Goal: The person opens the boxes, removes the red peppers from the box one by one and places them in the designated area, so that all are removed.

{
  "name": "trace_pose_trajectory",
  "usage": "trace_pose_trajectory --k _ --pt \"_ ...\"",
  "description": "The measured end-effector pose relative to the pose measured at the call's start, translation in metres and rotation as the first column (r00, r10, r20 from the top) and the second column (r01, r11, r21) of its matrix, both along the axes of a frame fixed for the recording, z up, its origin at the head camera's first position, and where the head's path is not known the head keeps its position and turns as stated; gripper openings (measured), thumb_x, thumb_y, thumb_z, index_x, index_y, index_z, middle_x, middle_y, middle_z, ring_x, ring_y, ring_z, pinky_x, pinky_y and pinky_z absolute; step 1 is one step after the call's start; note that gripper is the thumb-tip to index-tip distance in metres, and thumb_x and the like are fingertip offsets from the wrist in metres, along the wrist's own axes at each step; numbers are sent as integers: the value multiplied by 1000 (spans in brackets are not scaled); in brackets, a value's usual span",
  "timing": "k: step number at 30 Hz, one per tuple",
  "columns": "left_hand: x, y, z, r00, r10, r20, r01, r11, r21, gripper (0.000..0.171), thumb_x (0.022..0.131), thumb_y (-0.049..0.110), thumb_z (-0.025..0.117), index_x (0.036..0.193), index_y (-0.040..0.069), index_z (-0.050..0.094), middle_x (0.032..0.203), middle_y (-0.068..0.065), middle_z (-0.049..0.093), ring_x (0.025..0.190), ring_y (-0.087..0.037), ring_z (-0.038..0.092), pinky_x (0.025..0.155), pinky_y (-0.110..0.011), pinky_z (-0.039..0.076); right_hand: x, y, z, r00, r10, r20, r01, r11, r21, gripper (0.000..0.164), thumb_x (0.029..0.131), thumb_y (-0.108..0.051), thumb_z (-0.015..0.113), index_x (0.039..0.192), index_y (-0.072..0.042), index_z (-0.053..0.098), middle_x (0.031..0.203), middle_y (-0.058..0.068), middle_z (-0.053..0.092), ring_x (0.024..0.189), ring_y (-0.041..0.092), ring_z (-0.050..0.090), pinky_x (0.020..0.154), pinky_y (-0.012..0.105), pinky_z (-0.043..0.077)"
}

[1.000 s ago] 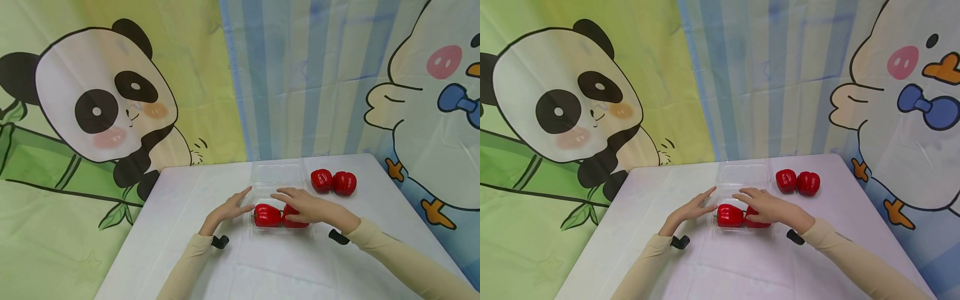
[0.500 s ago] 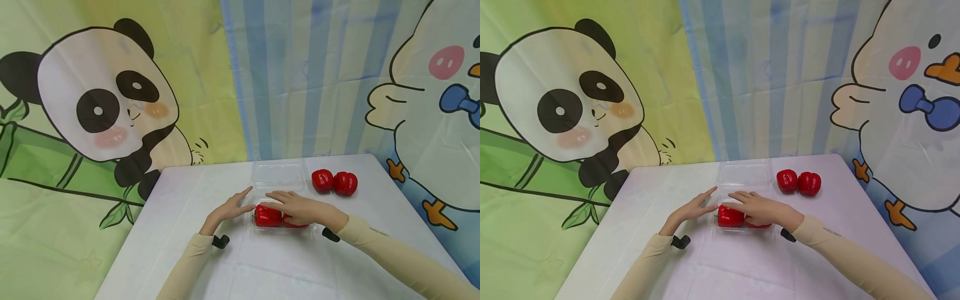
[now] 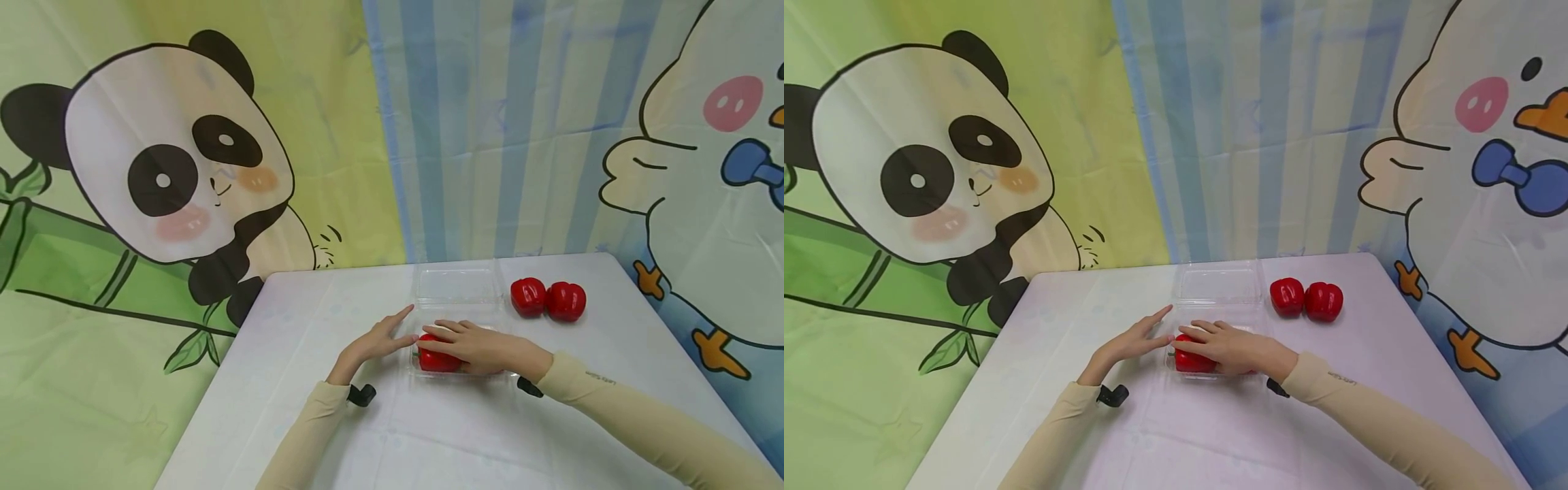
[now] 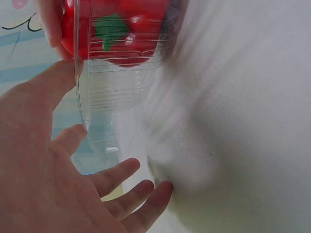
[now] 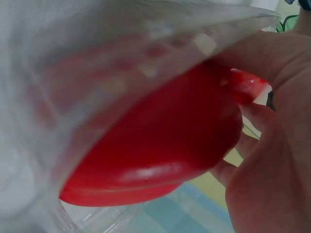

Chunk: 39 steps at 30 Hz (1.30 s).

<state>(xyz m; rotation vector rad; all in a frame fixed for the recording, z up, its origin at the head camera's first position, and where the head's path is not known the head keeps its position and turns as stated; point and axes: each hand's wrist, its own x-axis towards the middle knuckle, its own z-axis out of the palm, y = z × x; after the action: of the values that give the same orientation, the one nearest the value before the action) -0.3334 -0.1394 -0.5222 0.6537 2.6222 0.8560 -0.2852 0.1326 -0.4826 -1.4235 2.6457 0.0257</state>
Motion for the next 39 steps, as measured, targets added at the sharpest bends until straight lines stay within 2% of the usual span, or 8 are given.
trace_pose_trajectory --k 11,24,39 --pt "-1 0 -1 1000 -11 -20 11 1000 -2 79 98 53 56 162 26 19 164 -12 32 150 -37 31 117 -63 30 0 -3 -1 1000 -5 -21 5 1000 9 91 91 -24 75 161 -35 19 170 2 17 154 31 24 116 53 39" --pt "-2 0 -2 1000 -2 -10 2 1000 -3 82 96 58 56 162 28 18 165 -11 30 151 -37 30 117 -64 30 -2 -6 0 1000 11 -19 -11 1000 -27 92 85 -21 80 159 -31 26 161 3 35 146 29 35 114 51 42" --pt "-1 0 -3 1000 6 3 -6 1000 2 82 96 59 56 162 28 19 165 -10 30 151 -37 29 117 -65 30 -3 -4 2 1000 16 -20 -17 999 -48 93 84 -22 82 159 -28 27 159 3 39 144 27 37 114 47 43"
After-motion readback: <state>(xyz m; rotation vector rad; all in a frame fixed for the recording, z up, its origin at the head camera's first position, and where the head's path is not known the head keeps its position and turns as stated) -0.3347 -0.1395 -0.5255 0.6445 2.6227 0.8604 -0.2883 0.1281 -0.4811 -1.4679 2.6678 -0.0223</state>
